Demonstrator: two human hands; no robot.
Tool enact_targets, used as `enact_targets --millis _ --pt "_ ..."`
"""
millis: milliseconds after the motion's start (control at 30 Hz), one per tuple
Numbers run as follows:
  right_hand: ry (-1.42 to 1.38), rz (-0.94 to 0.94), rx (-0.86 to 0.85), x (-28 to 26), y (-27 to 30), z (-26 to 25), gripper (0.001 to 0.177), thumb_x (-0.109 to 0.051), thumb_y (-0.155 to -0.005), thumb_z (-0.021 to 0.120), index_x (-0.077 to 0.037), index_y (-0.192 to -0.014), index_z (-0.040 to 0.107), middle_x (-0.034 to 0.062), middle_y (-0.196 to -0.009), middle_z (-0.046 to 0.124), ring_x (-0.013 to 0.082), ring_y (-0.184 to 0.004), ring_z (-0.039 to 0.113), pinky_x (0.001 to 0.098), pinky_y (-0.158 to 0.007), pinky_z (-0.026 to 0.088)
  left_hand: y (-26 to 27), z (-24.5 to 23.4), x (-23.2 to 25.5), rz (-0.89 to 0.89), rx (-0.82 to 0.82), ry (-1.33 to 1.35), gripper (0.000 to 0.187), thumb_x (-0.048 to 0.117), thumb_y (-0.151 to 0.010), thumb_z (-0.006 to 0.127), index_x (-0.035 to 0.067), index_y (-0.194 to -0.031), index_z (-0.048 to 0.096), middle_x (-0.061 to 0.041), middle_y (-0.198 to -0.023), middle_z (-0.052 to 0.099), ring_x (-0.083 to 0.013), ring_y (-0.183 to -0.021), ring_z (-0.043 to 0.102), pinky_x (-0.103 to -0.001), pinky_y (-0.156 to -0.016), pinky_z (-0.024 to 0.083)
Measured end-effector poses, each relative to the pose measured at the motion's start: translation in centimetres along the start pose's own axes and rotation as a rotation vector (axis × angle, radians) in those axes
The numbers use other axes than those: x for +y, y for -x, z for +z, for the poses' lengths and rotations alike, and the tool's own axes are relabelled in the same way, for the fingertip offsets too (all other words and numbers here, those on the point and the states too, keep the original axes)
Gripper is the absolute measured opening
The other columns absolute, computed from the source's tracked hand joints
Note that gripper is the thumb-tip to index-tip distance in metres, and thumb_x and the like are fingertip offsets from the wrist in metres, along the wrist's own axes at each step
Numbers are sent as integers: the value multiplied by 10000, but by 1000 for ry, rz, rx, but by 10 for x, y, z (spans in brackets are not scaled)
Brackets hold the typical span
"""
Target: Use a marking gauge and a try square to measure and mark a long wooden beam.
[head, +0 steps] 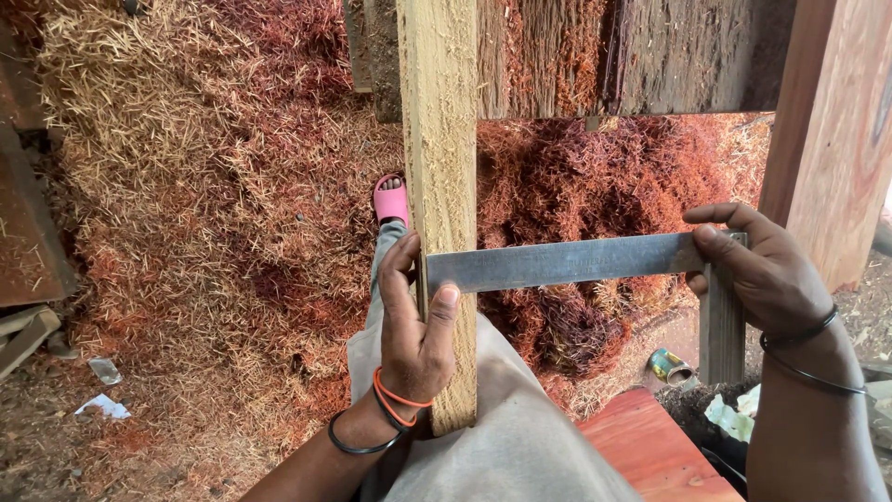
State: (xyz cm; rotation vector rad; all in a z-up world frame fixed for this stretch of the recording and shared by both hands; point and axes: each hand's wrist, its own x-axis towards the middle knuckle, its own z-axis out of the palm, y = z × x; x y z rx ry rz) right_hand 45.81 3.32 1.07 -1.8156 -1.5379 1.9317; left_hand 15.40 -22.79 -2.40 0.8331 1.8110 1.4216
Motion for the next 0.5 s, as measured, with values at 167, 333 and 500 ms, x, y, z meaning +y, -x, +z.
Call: enact_targets --millis 167,333,500 --pt "0 17 -9 0 -2 -2 289 -174 -1075 540 -25 -1320 573 81 -956 647 121 -689 625 234 -597 541 0 0 1 -11 6 -26 594 303 -1115 500 -67 -1533 299 -227 -1572 383 -344 -1511 392 -441 -1284 300" --pt "-23 3 -41 7 -3 -7 290 -167 -1091 529 -21 -1337 573 84 -935 643 130 -682 624 239 -596 534 0 1 0 -30 9 21 606 305 -1111 507 -77 -1529 293 -234 -1576 373 -353 -1502 394 -437 -1268 312" --pt "-58 -29 -61 11 -5 -10 280 -159 -1099 520 -21 -1338 569 95 -920 647 138 -685 629 256 -603 542 1 3 -2 -23 25 13 598 291 -1103 524 -86 -1518 317 -239 -1566 378 -356 -1493 400 -434 -1266 316"
